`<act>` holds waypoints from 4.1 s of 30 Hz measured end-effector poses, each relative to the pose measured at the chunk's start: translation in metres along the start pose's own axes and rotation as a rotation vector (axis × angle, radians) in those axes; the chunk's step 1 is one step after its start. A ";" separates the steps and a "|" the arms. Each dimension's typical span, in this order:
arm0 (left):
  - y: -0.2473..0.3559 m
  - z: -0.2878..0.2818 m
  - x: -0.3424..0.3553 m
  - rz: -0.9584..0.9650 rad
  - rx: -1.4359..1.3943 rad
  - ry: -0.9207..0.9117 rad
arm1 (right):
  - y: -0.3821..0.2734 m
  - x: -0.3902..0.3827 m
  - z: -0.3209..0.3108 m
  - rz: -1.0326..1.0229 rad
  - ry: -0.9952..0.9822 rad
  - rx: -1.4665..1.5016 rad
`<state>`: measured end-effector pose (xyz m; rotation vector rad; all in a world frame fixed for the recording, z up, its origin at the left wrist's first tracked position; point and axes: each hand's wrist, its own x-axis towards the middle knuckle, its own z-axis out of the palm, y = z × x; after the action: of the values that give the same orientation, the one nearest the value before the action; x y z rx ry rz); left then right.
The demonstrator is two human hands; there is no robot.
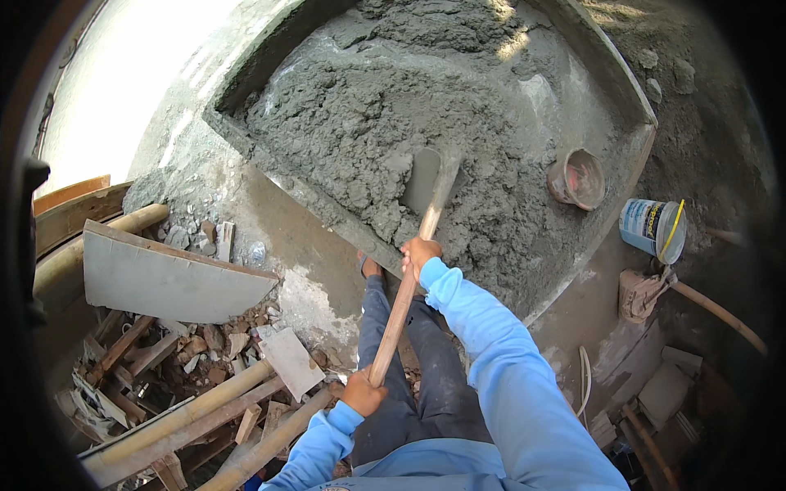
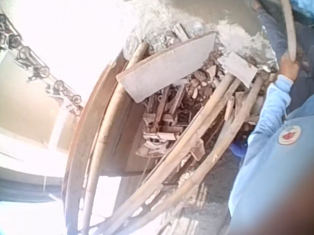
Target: The person uses a hoe to mix wet concrete in a rectangular metal tray. They repeatedly turn and fold the mixture to homogenize it. A second person stands nearby but does not assist during the clip.
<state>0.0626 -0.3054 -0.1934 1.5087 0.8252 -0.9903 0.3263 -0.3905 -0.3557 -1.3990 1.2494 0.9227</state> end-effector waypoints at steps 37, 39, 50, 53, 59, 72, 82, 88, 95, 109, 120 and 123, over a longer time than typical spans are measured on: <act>-0.063 -0.167 -0.070 0.098 0.793 -0.328 | 0.126 -0.227 -0.081 0.046 -0.072 0.645; -0.030 -0.147 -0.072 0.063 0.583 -0.238 | 0.099 -0.187 -0.064 0.153 -0.052 0.521; 0.006 0.027 -0.014 0.105 0.429 0.126 | 0.073 0.042 -0.102 0.110 -0.048 0.304; -0.001 0.034 -0.027 0.141 0.417 0.110 | 0.081 0.016 -0.108 -0.022 -0.053 0.432; -0.029 0.103 -0.045 0.207 0.587 0.173 | 0.109 -0.005 -0.196 -0.031 -0.157 0.672; 0.126 0.296 0.139 0.463 0.712 0.255 | -0.086 0.146 -0.419 -0.361 -0.172 0.806; 0.142 0.306 0.125 0.607 0.441 0.130 | -0.124 0.082 -0.430 -0.552 -0.103 0.629; 0.032 0.257 0.013 0.327 0.408 0.120 | 0.027 0.030 -0.347 -0.291 -0.026 0.586; 0.002 0.247 -0.012 0.262 0.305 0.100 | 0.047 0.014 -0.318 -0.204 -0.047 0.465; 0.294 0.481 0.251 0.389 -0.410 0.261 | -0.305 0.188 -0.351 -0.702 0.009 -0.442; 0.245 0.560 0.135 0.042 -0.538 0.013 | -0.201 0.173 -0.456 -0.273 0.301 -0.712; 0.208 0.509 0.079 0.096 -0.253 0.003 | -0.139 0.152 -0.470 -0.133 0.282 -0.560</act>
<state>0.2048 -0.8421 -0.2083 1.3199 0.8389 -0.7821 0.4534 -0.8876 -0.3796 -2.0868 1.1247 1.0556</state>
